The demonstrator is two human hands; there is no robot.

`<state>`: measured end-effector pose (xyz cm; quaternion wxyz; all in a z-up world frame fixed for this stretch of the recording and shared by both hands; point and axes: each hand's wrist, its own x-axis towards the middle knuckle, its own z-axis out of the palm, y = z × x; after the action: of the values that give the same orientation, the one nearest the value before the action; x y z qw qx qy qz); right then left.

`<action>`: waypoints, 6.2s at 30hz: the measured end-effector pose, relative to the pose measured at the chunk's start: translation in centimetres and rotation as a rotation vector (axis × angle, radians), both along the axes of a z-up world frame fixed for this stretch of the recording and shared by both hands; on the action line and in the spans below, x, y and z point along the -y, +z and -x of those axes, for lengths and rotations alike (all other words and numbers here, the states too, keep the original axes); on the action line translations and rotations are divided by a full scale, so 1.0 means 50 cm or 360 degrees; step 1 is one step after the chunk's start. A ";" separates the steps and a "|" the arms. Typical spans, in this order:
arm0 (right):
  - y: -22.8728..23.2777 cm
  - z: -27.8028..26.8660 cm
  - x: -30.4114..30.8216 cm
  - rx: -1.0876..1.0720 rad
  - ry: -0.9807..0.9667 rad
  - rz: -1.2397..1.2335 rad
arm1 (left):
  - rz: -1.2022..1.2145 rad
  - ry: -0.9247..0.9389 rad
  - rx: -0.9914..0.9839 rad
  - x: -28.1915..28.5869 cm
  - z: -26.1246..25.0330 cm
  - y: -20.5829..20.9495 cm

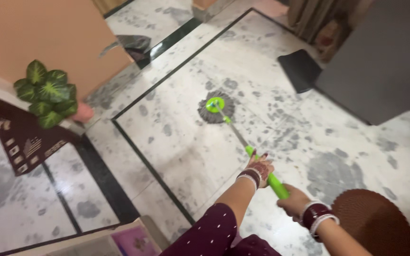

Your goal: The person mops a tiled bathroom floor using a green spin mop. They move a brown bath mat to clean underneath it and mop around the base of a sink and a refrigerator. The person dips the mop into a bucket of water to clean it.

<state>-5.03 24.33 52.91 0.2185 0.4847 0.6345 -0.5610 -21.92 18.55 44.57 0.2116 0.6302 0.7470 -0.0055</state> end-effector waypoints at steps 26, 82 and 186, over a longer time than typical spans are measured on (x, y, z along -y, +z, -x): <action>0.044 -0.103 0.175 -0.0030 0.1291 -0.0111 | -0.0376 0.0973 0.0005 0.343 -0.253 -0.096; 0.167 -1.565 -0.122 0.0322 0.1431 0.0532 | -0.0265 0.0973 -0.0110 0.164 -1.799 0.097; -0.005 -0.969 0.139 0.0001 0.0406 0.1446 | -0.1307 0.3234 0.2897 0.255 -1.117 -0.225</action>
<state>43.39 17.36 52.67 0.4759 0.2584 0.3790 -0.7504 33.91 5.80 33.32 0.3272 -0.3715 0.4214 0.7598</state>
